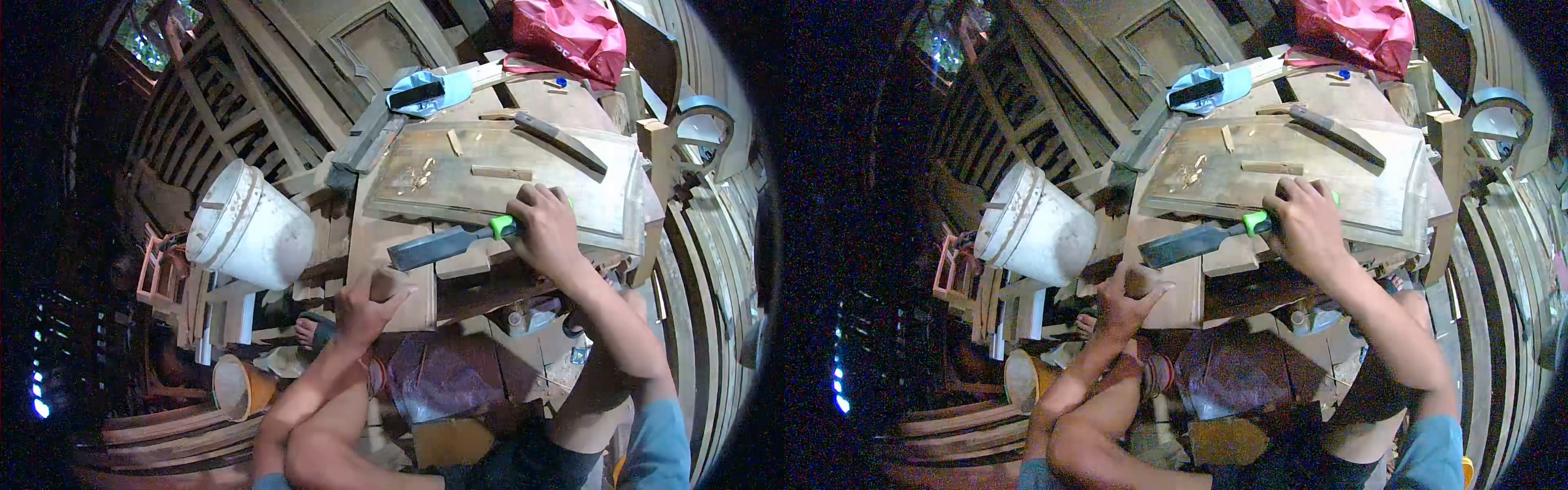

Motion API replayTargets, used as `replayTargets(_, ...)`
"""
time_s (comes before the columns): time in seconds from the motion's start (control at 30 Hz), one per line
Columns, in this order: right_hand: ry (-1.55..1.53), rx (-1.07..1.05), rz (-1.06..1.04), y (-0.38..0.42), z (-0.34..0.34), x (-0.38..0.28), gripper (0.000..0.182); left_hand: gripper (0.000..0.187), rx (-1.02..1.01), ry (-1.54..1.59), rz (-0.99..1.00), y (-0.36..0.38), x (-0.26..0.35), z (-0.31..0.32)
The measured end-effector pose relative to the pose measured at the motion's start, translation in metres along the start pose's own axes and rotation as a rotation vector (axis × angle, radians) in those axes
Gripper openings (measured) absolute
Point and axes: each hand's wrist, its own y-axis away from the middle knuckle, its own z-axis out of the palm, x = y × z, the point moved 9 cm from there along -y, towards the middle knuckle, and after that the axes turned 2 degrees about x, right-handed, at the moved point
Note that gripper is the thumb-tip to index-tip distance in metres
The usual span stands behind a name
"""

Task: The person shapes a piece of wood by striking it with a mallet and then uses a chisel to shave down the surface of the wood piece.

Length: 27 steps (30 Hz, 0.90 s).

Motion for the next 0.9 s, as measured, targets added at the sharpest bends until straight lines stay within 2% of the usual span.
replayTargets(0.1,0.006,-0.050,0.047,0.000,0.002,0.002,0.027,0.046,-0.018,-0.002,0.018,0.000,0.007,0.001)
replayTargets(0.23,0.018,0.003,0.010,0.002,0.000,0.000,0.029,0.052,-0.007,-0.117,0.088,0.004,0.010,0.004)
replayTargets(0.33,0.008,0.062,-0.003,0.003,0.000,-0.001,0.031,0.056,-0.029,-0.053,0.059,0.004,0.009,0.006)
replayTargets(0.67,0.026,0.127,-0.052,0.010,-0.008,-0.010,0.037,0.049,-0.080,0.068,0.034,0.004,0.010,0.005)
replayTargets(0.73,0.026,0.134,-0.064,0.010,-0.009,-0.012,0.037,0.046,-0.246,0.172,-0.136,0.006,-0.002,0.016)
replayTargets(0.9,-0.003,0.101,-0.059,0.011,-0.003,-0.011,0.034,0.042,-0.252,0.233,-0.170,0.016,-0.021,0.023)
